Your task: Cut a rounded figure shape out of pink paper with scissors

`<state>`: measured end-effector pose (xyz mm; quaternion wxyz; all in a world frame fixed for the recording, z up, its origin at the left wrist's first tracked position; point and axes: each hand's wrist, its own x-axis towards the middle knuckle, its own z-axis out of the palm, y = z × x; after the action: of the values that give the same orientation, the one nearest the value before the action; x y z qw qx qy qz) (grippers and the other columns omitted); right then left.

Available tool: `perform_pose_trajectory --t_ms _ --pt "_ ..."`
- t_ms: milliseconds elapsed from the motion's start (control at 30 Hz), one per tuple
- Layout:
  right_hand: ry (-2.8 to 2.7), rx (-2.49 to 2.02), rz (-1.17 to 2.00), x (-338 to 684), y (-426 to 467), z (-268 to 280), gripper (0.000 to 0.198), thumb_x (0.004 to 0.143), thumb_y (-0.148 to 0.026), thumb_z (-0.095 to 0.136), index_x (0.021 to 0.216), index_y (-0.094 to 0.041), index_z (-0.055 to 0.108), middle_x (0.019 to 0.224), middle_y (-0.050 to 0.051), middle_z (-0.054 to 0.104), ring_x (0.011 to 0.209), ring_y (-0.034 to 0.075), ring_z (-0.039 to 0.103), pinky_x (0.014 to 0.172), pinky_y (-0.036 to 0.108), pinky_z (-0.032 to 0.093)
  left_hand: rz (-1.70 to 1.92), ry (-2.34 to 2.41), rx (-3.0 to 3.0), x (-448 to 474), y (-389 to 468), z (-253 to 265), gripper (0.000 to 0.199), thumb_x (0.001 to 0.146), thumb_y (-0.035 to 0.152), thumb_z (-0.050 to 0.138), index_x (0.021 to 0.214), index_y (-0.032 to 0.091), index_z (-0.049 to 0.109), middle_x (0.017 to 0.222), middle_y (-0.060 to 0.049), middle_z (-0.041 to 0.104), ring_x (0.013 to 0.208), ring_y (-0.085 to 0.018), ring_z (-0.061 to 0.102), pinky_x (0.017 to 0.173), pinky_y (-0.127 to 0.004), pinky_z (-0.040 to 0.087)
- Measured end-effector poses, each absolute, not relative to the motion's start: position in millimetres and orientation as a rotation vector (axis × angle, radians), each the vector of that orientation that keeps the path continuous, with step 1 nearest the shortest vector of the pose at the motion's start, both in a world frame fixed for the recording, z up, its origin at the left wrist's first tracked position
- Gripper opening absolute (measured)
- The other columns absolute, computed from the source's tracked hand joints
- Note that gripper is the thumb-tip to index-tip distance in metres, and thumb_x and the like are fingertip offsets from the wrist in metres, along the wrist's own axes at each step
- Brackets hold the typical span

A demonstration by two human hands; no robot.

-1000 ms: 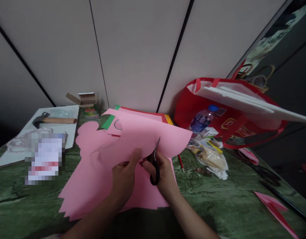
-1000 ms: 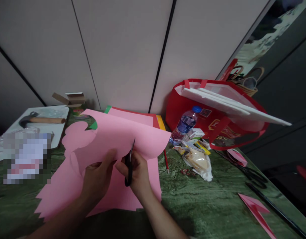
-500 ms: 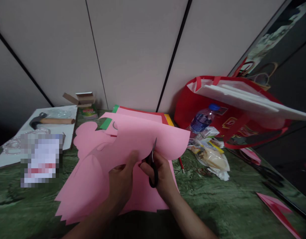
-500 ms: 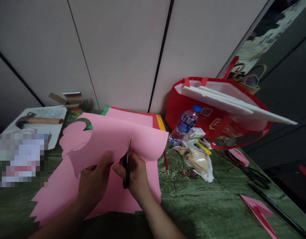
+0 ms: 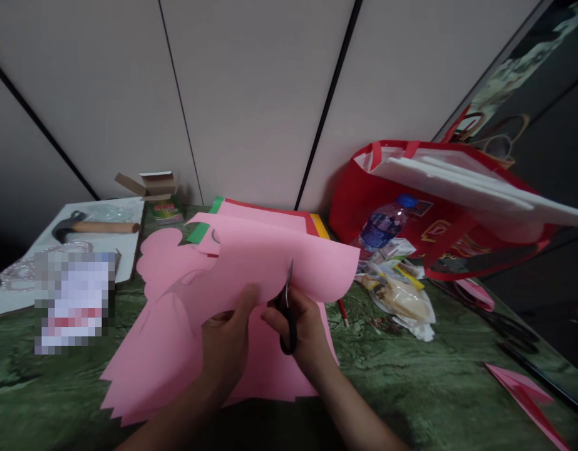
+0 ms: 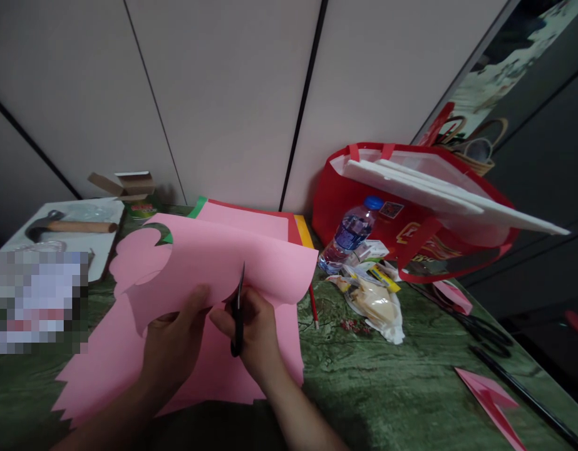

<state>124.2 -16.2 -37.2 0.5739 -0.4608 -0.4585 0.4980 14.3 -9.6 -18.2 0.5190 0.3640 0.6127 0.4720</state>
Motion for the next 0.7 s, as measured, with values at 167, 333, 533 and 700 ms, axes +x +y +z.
perform_pose_trajectory --t_ms 167,333,533,700 --pt "-1.082 -1.088 1.165 124.3 -16.3 -36.3 0.024 0.063 -0.031 0.073 0.068 -0.018 0.053 0.059 -0.005 0.046 0.054 0.011 0.038 0.051 0.024 0.033 1.103 1.534 0.882 13.6 -9.7 -17.3 0.024 0.066 0.04 0.067 0.056 0.019 0.065 0.063 -0.004 0.068 0.074 -0.022 0.062 0.064 -0.028 0.048" --pt "-1.079 -1.111 1.168 123.5 -17.0 -37.5 0.024 0.064 -0.03 0.072 0.069 -0.017 0.053 0.057 -0.005 0.046 0.053 0.01 0.04 0.051 0.024 0.033 1.146 1.491 0.895 15.4 -11.1 -13.6 0.036 0.067 0.048 0.063 0.05 0.017 0.063 0.052 -0.003 0.062 0.063 -0.02 0.059 0.06 -0.026 0.047" --pt "-1.067 -1.094 1.182 123.9 -16.5 -39.5 0.025 0.063 -0.031 0.074 0.07 -0.017 0.054 0.055 -0.006 0.046 0.051 0.011 0.044 0.05 0.024 0.035 1.125 1.562 0.924 13.5 -10.2 -15.8 0.037 0.066 0.045 0.065 0.043 0.017 0.057 0.046 -0.001 0.055 0.054 -0.016 0.052 0.05 -0.024 0.042" --pt "-1.06 -1.087 1.192 123.4 -17.0 -37.7 0.025 0.062 -0.03 0.074 0.068 -0.017 0.054 0.054 -0.006 0.047 0.049 0.01 0.045 0.05 0.024 0.037 1.162 1.521 0.959 12.2 -9.3 -19.1 0.039 0.069 0.047 0.062 0.045 0.016 0.058 0.049 -0.002 0.058 0.053 -0.016 0.054 0.051 -0.024 0.043"
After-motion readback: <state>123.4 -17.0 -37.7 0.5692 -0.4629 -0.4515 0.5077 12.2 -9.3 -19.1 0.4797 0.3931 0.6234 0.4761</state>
